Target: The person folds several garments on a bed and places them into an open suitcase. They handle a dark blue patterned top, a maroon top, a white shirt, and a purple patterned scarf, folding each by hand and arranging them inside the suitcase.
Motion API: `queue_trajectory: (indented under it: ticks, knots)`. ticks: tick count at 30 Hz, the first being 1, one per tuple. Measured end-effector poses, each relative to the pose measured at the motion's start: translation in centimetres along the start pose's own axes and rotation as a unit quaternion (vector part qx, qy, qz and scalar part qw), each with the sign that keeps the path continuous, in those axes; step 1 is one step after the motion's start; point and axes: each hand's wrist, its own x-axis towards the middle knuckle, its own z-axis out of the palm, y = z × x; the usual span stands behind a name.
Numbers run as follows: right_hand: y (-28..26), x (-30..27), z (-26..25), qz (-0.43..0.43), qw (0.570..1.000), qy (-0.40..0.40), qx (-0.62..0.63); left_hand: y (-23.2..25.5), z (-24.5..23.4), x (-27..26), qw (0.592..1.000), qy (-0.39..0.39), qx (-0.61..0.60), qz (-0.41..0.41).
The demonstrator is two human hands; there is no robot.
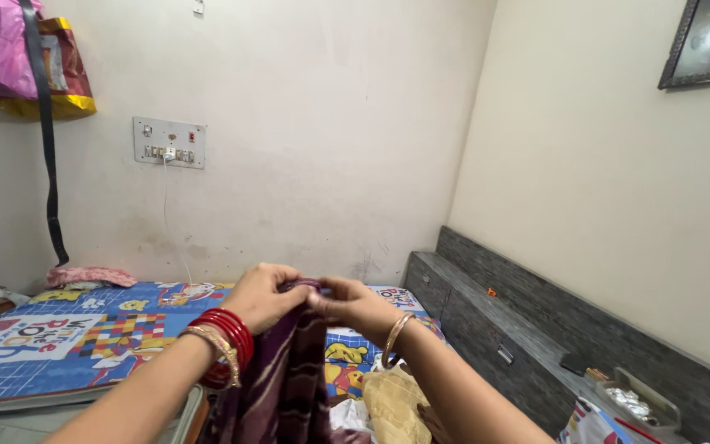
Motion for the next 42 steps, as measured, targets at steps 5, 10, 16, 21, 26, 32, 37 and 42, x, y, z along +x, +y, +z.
queue_trajectory:
  ticks: [5, 10, 16, 21, 26, 32, 37, 42]
  knots:
    - [0.6, -0.3, 0.9, -0.023, 0.991, 0.056, -0.122, -2.3, 0.4, 0.1, 0.992, -0.064, -0.103, 0.025]
    - [0.2, -0.1, -0.3, -0.059, 0.984, 0.12, -0.12, -6.6, 2.9, -1.8, 0.959, -0.183, -0.214, -0.041]
    - [-1.4, -1.1, -0.6, -0.03, 0.959, 0.191, -0.208, -9.1, 3.4, -3.1, 0.999, 0.038, 0.005, -0.019]
    - [-2.5, -1.6, -0.5, 0.014, 0.924, 0.285, -0.256, -7.4, 2.9, -4.8, 0.988, 0.106, 0.083, 0.082]
    - [-2.6, -1.2, 0.6, -0.002, 0.914, 0.302, -0.27, -3.6, 7.7, -7.5, 0.993, 0.013, 0.113, -0.027]
    - [-2.6, -1.3, 0.6, -0.018, 0.914, 0.303, -0.268, -2.6, 8.4, -8.2, 0.98, 0.026, 0.173, -0.093]
    - [-2.6, -3.1, -1.2, 0.031, 0.915, 0.309, -0.256, -5.8, 5.8, -6.4, 0.955, 0.0, 0.247, -0.166]
    - [-1.8, -3.5, -1.2, 0.047, 0.914, 0.284, -0.284, -8.7, 0.1, -3.0, 0.946, 0.048, 0.301, -0.112]
